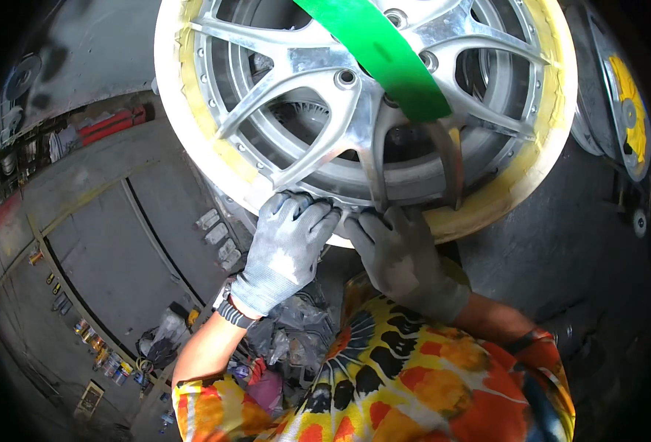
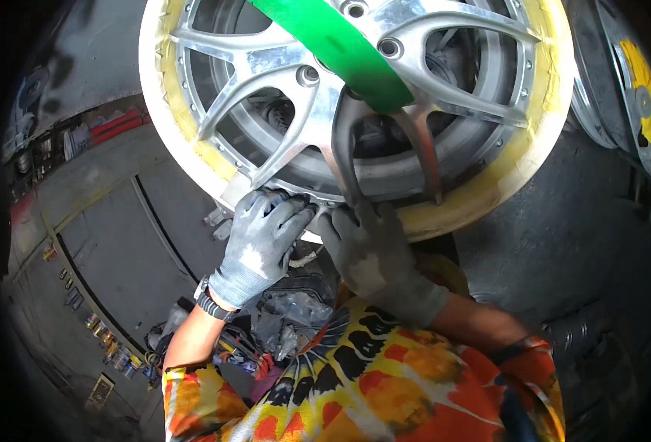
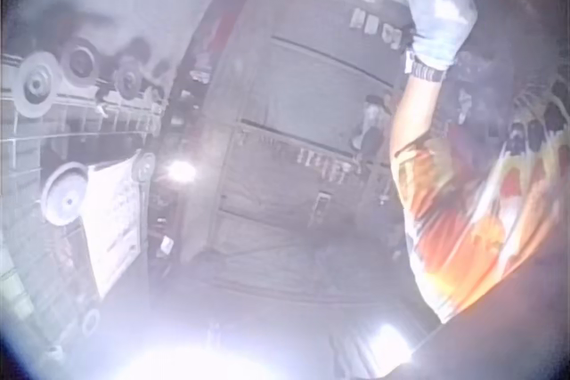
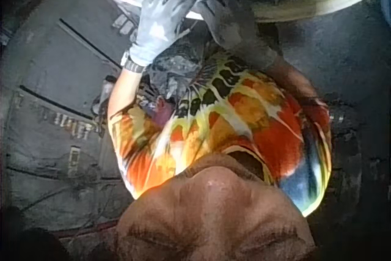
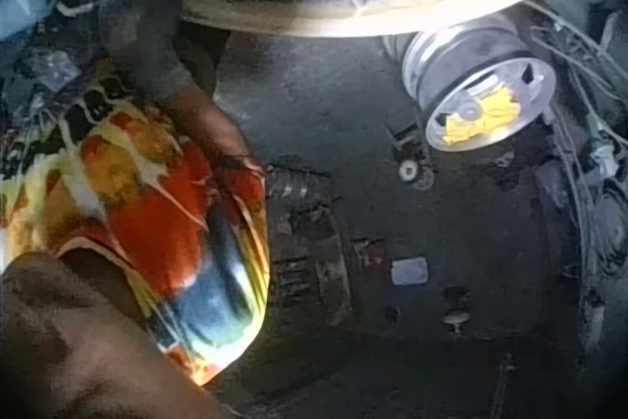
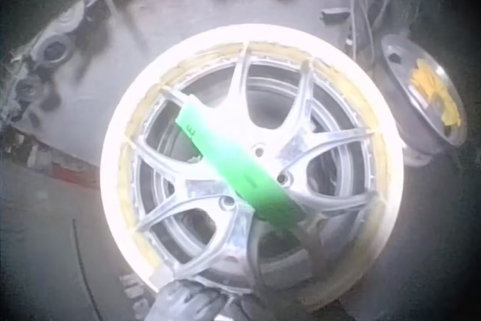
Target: The person cleans a wheel rim with a cloth by hand, puts on gloves, and applies sandpaper and tape to different parts of the rim while moving around the service bay.
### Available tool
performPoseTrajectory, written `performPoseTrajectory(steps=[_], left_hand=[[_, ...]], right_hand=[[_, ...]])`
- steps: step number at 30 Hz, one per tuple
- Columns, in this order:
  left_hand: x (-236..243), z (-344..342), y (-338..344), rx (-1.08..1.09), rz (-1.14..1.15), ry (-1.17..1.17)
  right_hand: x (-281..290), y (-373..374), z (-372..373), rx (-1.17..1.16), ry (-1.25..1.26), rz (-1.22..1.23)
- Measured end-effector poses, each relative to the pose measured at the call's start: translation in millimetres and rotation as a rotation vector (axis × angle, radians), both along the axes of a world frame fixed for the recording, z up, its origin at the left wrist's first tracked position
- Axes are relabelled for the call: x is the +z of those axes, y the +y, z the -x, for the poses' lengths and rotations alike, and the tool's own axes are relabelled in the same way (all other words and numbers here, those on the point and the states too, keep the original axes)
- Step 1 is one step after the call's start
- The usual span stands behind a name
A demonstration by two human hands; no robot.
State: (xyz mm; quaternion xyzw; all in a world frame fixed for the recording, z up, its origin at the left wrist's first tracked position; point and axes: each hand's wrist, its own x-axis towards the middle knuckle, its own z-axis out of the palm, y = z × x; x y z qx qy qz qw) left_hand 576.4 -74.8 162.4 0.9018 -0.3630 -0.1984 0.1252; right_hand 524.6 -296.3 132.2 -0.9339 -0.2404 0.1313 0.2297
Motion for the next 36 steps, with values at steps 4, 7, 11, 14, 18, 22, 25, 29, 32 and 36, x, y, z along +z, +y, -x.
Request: performPoseTrajectory(steps=[4, 7, 11, 14, 18, 22, 25, 29, 32, 36], left_hand=[[0.1, -1.5, -1.3, 0.001, 0.003, 0.015], [1.2, -1.7, -4.4, 0.002, -0.016, 0.029], [0.8, 5.2, -9.0, 0.023, -0.016, 0.009], [-0.9, 5.7, -10.1, 0.031, 0.020, 0.009], [-1.8, 4.6, -11.5, 0.021, 0.014, 0.029], [-4.3, 8.8, -15.8, 0.044, 0.014, 0.044], [-3.8, 10.7, -18.3, 0.066, 0.019, 0.048], [-6.6, 14.8, -18.2, 0.067, 0.021, 0.021], [-8.5, 16.2, -13.7, 0.071, 0.064, 0.008], [-10.9, 14.6, -11.5, 0.061, 0.098, -0.018]], right_hand=[[1.6, -18.1, 10.1, 0.037, -0.021, -0.023], [-2.1, -30.1, 13.2, 0.007, -0.017, -0.125], [0.8, -39.8, 13.2, 0.016, 0.037, -0.083], [1.6, -42.3, 13.3, 0.013, 0.050, -0.086], [-0.1, -42.1, 11.7, 0.008, 0.038, -0.094], [1.6, -43.4, 11.2, -0.019, 0.021, -0.087], [-3.5, -43.9, 13.1, 0.001, -0.030, -0.010], [5.2, -46.3, 9.7, -0.025, -0.039, -0.065], [9.5, -45.9, 5.3, 0.002, -0.049, -0.054], [4.7, -46.0, 7.6, 0.024, -0.074, -0.024]])
